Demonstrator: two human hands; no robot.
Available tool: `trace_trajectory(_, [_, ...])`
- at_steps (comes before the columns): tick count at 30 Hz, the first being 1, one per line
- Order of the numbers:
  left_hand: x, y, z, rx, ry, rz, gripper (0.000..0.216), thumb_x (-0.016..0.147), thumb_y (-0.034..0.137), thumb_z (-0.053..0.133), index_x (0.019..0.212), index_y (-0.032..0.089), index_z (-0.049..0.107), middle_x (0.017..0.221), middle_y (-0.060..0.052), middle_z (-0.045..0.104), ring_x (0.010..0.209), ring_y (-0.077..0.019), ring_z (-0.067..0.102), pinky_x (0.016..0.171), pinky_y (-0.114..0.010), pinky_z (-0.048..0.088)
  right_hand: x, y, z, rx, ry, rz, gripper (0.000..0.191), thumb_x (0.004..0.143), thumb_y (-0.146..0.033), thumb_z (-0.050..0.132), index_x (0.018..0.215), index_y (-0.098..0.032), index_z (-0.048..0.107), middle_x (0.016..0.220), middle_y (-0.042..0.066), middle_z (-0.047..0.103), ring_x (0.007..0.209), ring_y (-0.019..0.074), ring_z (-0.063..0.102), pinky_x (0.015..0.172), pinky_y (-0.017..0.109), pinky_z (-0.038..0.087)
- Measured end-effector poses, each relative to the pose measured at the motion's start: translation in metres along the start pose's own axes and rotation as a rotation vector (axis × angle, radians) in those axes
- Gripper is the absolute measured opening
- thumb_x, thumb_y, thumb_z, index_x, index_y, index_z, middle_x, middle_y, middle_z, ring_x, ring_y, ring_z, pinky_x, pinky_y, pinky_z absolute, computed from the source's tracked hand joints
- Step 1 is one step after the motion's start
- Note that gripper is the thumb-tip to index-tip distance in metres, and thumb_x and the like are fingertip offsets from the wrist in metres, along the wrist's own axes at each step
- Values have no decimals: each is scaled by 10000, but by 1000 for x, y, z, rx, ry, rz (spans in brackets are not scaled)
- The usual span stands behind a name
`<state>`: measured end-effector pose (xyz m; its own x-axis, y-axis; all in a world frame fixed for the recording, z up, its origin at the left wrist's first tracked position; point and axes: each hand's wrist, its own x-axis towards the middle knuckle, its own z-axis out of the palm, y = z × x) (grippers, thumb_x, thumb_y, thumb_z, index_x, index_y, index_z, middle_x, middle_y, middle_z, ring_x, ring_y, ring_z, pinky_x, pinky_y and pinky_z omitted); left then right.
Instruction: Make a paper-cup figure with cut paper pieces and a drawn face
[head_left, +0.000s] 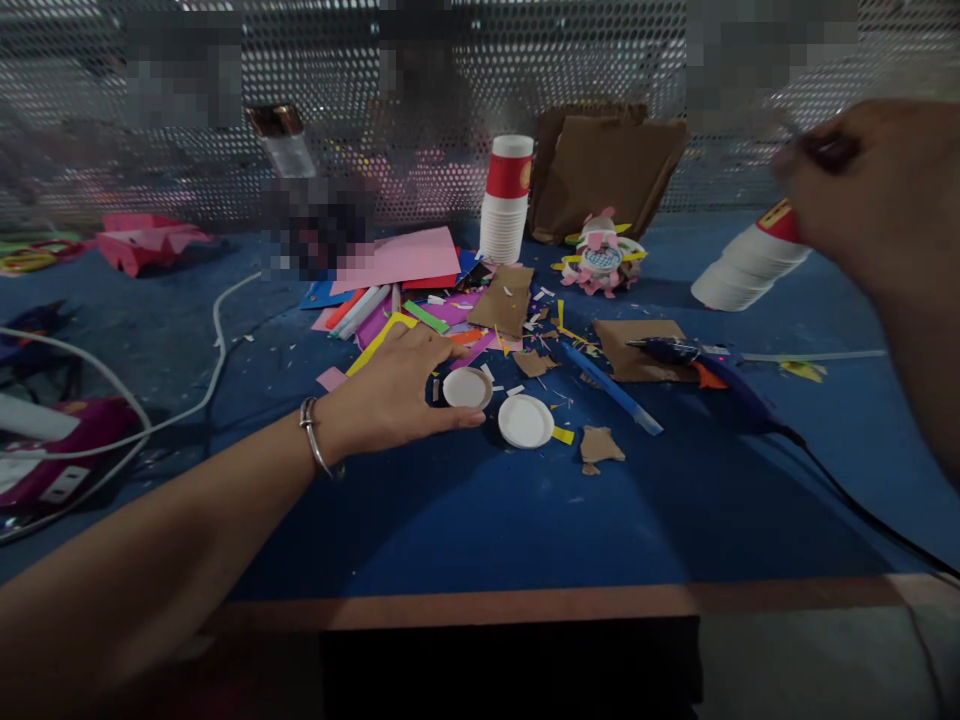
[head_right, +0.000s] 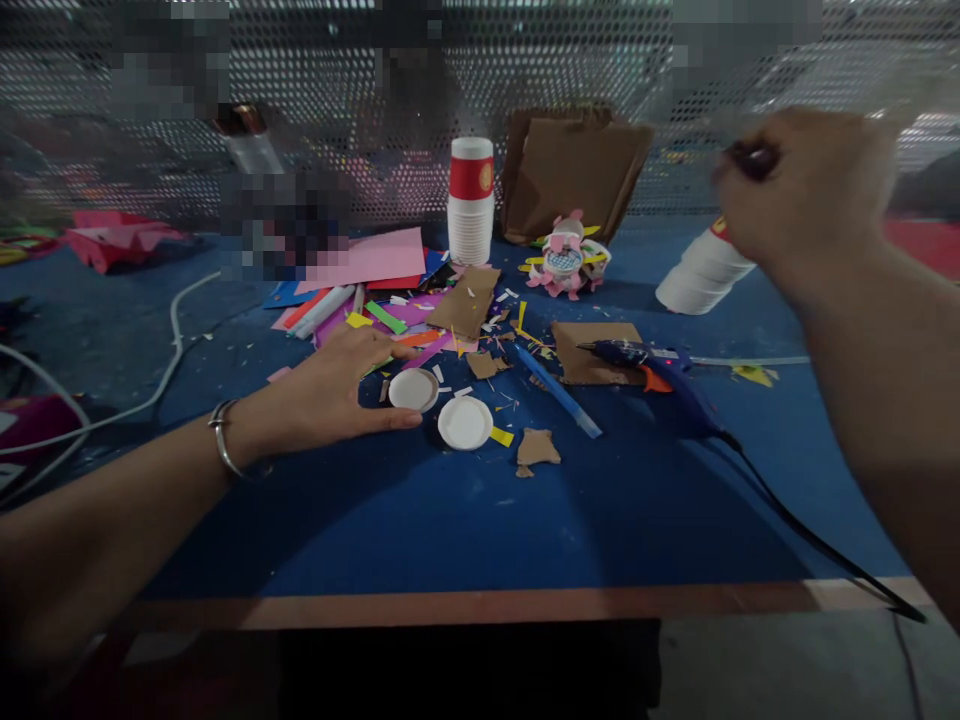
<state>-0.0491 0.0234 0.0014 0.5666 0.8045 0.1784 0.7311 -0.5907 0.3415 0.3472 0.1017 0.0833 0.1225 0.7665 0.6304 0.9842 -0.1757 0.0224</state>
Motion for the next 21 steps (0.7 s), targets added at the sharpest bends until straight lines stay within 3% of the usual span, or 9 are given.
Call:
trace_trajectory(3, [1, -2, 2, -15, -1, -10, 628, 758, 611, 784, 1229, 212, 669, 1209, -130, 645, 1160, -356, 559, 1014, -541, 434, -26, -40, -12, 293, -65, -53, 472, 997, -454, 601, 1148, -36, 760, 1002, 192, 774, 870, 157, 677, 675, 336, 415])
trace_trajectory(6, [3, 0, 3, -33, 11, 1, 499, 756, 514, 803, 1128, 200, 693, 1134, -116, 659, 1097, -342, 570, 981, -527, 444, -61, -78, -20, 577, -237, -88, 257, 924, -355, 721, 964, -109, 785, 797, 80, 746, 665, 102, 578, 599, 296, 384])
trace_trajectory(9, [3, 6, 1, -66, 98, -13, 436, 770, 414, 795, 1114, 188, 649, 1116, -100, 663, 1035, -298, 594, 951, -483, 472, -96, -107, -23, 909, -481, -224, 223, 904, -348, 719, 829, -139, 732, 713, 30, 681, 607, 106, 511, 580, 295, 360])
trace_trajectory(10, [2, 10, 0, -103, 138, -25, 436, 775, 369, 790, 1135, 187, 626, 1132, -95, 664, 1018, -279, 607, 940, -463, 485, -105, -115, -23, 949, -504, -243, 267, 915, -402, 697, 820, -154, 720, 707, 19, 671, 607, 111, 516, 576, 288, 365])
trace_trajectory(15, [1, 28, 2, -412, 241, -16, 470, 772, 244, 780, 1189, 214, 566, 1161, -66, 668, 962, -215, 655, 813, -355, 551, -131, -133, -22, 1075, -640, -241, 317, 883, -493, 701, 841, -179, 726, 711, 3, 671, 595, 126, 513, 530, 279, 347])
trace_trajectory(18, [1, 35, 8, -596, 271, -18, 480, 773, 257, 806, 1173, 232, 542, 1165, -64, 655, 931, -196, 665, 776, -337, 572, -134, -134, -22, 1123, -627, -235, 260, 887, -431, 694, 809, -183, 704, 708, 0, 659, 621, 134, 521, 550, 279, 352])
trace_trajectory(21, [1, 40, 12, -830, 202, -45, 538, 754, 245, 843, 1186, 239, 523, 1218, -74, 632, 992, -201, 679, 820, -337, 602, -136, -132, -20, 1115, -583, -246, 167, 893, -334, 663, 817, -188, 692, 742, 4, 675, 670, 148, 564, 606, 286, 390])
